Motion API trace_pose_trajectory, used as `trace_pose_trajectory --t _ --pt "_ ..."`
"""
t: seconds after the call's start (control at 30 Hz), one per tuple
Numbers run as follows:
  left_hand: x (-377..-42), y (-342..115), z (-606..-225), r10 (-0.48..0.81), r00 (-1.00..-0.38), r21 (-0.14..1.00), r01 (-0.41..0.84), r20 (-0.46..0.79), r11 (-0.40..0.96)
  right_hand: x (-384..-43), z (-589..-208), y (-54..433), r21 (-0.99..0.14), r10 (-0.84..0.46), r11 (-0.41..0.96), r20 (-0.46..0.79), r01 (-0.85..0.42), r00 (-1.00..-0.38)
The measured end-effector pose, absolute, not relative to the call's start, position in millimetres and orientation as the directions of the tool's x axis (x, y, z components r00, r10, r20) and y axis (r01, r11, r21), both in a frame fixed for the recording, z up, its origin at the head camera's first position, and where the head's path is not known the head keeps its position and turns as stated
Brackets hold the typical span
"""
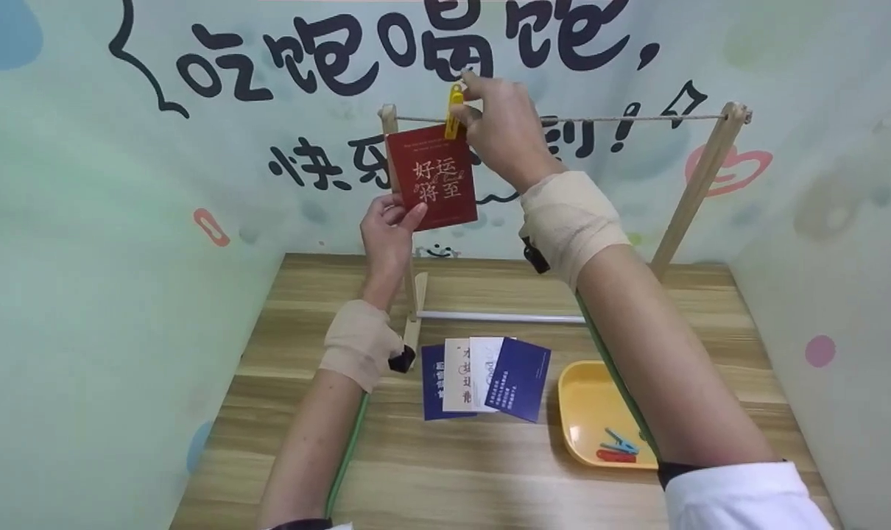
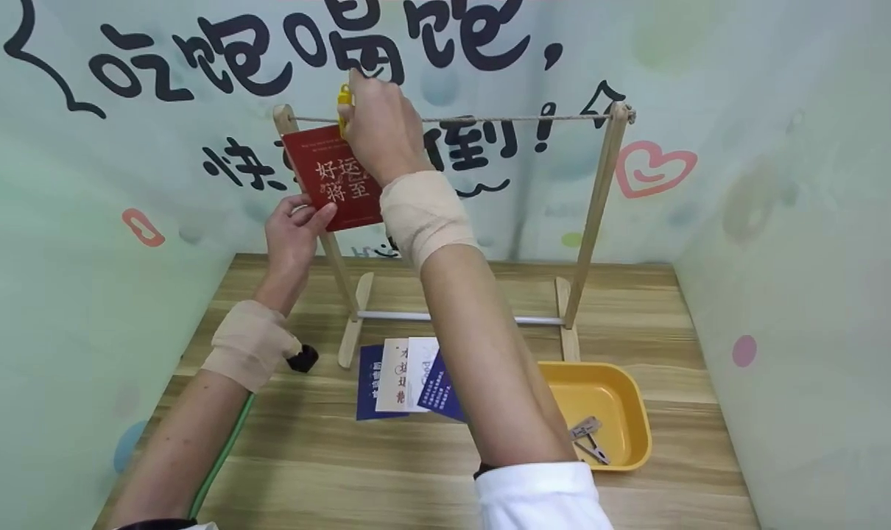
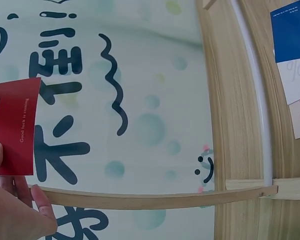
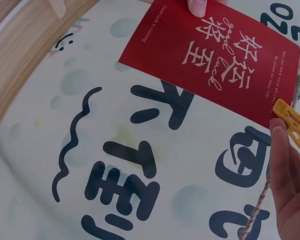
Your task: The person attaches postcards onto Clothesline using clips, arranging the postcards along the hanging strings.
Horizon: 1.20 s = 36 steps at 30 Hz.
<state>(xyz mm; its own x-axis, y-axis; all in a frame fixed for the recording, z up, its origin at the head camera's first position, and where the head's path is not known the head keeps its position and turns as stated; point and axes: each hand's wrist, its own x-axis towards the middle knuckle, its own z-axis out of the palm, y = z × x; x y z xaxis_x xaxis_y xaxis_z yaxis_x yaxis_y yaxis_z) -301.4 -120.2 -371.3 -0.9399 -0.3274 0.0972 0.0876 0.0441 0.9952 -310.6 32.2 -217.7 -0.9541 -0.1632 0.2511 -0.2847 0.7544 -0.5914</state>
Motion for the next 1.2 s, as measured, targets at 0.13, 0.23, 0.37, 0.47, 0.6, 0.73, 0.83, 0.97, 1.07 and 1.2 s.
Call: trace_pose_trajectory --t 0.13,0.23,0.37,0.47,0.6,0.73,0.83,0.97,1.07,1.2 --pt "-297 -119 -377 -0.318 -0.941 0.993 0.114 0.113 0.013 -304 -219 35 -0.551 -0.139 0.781 0.306 -0.294 -0.942" --pt "-291 -118 -382 -0.312 -0.941 0.990 0.136 0.135 0.017 -295 -217 39 -0.525 -0.117 0.796 0.357 -0.302 -0.927" --pt "-282 -120 -392 -0.315 -0.930 0.982 0.177 0.189 0.069 -279 -217 45 -0.543 -0.118 0.771 0.393 -0.333 -0.912" --pt "-275 -122 -400 -0.300 -0.923 0.966 0.197 0.240 0.167 -265 -221 53 -0.533 -0.154 0.758 0.415 -0.377 -0.897" --pt "-266 -121 -408 -0.268 -0.912 0.926 0.227 0.311 0.303 -243 -231 67 -0.480 -0.232 0.751 0.451 -0.454 -0.862" --pt "-254 -116 -415 -0.239 -0.899 0.877 0.249 0.367 0.410 -222 -243 82 -0.436 -0.309 0.727 0.481 -0.530 -0.820" --pt "-243 -107 -423 -0.175 -0.891 0.797 0.269 0.419 0.541 -207 -255 93 -0.409 -0.346 0.717 0.493 -0.564 -0.798" --pt "-227 -91 -434 -0.025 -0.873 0.677 0.359 0.486 0.643 -188 -272 104 -0.362 -0.394 0.721 0.487 -0.591 -0.780" --pt "-215 -80 -442 0.086 -0.825 0.576 0.461 0.559 0.675 -175 -284 112 -0.304 -0.443 0.723 0.485 -0.620 -0.754" --pt "-202 -67 -450 0.197 -0.741 0.408 0.547 0.641 0.731 -162 -299 123 -0.213 -0.503 0.719 0.498 -0.662 -0.707"
